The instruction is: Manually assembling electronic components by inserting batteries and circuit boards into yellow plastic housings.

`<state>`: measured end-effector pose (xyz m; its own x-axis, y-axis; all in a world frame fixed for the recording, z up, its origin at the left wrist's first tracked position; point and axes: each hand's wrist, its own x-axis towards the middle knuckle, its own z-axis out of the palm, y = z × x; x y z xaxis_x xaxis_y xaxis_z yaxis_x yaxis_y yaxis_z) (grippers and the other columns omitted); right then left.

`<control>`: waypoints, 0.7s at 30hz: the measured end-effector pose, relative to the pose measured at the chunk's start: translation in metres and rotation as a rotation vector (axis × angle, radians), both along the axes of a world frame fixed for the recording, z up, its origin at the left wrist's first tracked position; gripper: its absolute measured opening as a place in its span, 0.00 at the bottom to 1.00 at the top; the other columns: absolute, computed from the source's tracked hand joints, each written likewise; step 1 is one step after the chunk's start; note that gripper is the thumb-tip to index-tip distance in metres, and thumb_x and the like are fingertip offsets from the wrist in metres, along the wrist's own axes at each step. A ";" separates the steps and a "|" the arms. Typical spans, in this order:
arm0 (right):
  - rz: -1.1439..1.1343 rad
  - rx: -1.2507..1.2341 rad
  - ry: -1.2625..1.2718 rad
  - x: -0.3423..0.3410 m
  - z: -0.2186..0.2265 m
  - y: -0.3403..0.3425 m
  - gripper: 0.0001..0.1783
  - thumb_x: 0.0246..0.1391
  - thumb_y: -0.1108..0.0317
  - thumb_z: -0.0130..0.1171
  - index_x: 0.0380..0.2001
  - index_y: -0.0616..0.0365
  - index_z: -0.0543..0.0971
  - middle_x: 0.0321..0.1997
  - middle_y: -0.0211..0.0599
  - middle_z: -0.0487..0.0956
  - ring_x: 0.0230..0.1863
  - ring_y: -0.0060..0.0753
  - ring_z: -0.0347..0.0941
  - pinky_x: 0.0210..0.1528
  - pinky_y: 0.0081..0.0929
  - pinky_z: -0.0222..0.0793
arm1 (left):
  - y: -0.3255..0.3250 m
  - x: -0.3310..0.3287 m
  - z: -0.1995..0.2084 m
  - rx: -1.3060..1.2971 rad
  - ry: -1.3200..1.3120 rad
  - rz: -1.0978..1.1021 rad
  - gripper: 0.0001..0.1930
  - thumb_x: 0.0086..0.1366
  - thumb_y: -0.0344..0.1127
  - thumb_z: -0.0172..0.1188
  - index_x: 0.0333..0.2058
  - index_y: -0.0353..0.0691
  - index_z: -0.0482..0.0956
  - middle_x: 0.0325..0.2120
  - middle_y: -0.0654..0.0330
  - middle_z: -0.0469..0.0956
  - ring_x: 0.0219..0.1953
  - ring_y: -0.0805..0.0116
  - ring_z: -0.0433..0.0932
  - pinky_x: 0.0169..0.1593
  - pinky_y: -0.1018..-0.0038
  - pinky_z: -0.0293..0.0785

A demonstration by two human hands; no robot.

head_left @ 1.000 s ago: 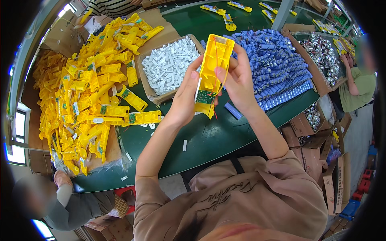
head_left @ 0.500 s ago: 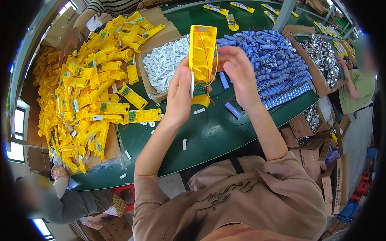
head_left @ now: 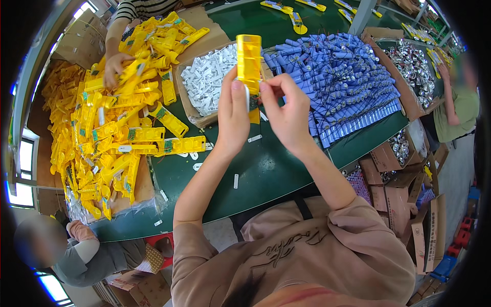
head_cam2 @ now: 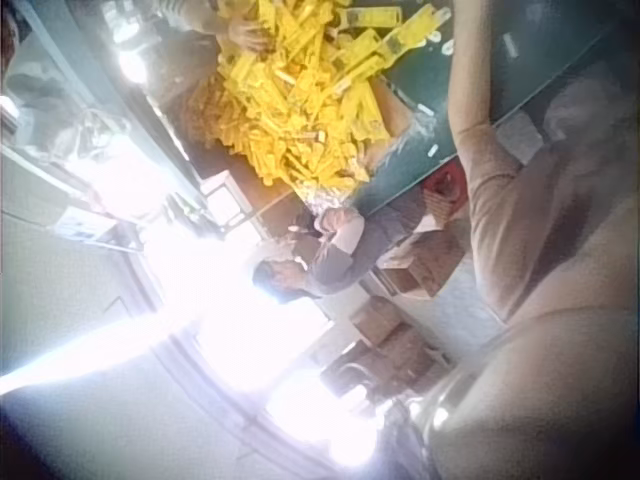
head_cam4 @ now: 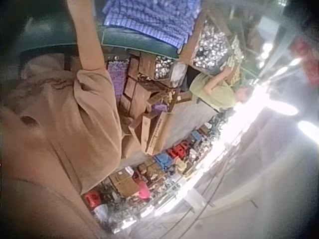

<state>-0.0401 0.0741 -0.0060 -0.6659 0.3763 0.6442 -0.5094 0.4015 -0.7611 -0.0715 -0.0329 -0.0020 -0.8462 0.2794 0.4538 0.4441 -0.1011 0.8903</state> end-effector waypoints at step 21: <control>-0.159 0.468 0.181 -0.015 -0.007 -0.023 0.05 0.46 0.75 0.57 0.25 0.57 0.70 0.23 0.36 0.70 0.26 0.39 0.68 0.30 0.34 0.59 | -0.006 -0.017 0.004 0.223 -0.246 -0.120 0.18 0.66 0.31 0.40 0.54 0.38 0.58 0.38 0.56 0.72 0.40 0.68 0.72 0.47 0.72 0.68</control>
